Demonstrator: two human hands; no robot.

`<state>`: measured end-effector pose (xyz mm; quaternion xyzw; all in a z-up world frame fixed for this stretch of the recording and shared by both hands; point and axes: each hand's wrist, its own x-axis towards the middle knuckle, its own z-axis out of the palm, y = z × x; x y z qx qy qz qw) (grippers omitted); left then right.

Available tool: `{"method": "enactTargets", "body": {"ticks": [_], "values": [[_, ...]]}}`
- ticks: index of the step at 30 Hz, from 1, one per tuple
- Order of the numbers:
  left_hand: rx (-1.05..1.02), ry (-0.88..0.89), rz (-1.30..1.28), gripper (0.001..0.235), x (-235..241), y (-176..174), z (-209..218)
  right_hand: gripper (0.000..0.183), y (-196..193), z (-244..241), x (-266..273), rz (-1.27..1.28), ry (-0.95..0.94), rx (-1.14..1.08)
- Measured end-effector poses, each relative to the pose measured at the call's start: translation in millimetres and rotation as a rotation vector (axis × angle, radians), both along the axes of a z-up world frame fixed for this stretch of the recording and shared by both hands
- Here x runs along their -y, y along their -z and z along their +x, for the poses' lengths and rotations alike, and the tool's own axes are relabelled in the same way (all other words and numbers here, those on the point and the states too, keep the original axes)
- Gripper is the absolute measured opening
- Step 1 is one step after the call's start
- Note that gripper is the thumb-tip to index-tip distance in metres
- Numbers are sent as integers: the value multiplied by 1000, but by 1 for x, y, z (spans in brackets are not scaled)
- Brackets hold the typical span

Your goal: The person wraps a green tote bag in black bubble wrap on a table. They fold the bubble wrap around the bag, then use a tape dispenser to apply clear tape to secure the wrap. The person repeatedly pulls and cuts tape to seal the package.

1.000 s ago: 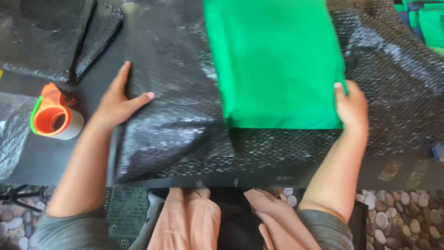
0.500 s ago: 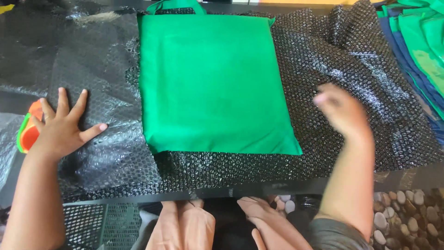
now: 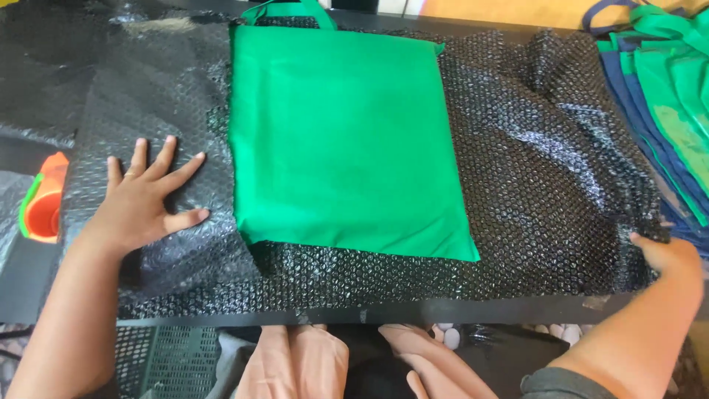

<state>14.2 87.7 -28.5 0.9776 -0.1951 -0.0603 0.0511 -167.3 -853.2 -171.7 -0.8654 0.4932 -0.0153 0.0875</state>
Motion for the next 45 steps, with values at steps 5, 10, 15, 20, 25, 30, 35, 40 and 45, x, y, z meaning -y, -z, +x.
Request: {"method": "enactTargets", "body": {"ticks": [5,10,15,20,25,30,35,40,45], "values": [[-36,-12,-6,98,2,-1,2,44,-86,88,-71,727,-253,688],[-4,-9,-62,97,2,-1,-2,35,-240,142,-378,792,-384,973],[-67,-127,-128,86,4,-12,-7,33,-214,168,-610,1109,-1188,277],[-280,-133,-533,87,4,-34,-14,99,-211,139,-700,625,-1759,-327],[-217,-178,-486,79,8,-8,-3,92,-205,118,-699,592,-1810,-244],[-177,-291,-411,87,47,-28,-9,74,-183,91,-718,400,-1887,-209],[4,-254,-489,40,38,12,1,71,-145,86,-725,151,-1999,-58],[-12,-236,-612,28,37,0,-13,86,-142,70,-688,606,-2143,1],[3,-195,-719,30,35,-4,-19,55,-165,50,-594,1008,-2039,499]]}}
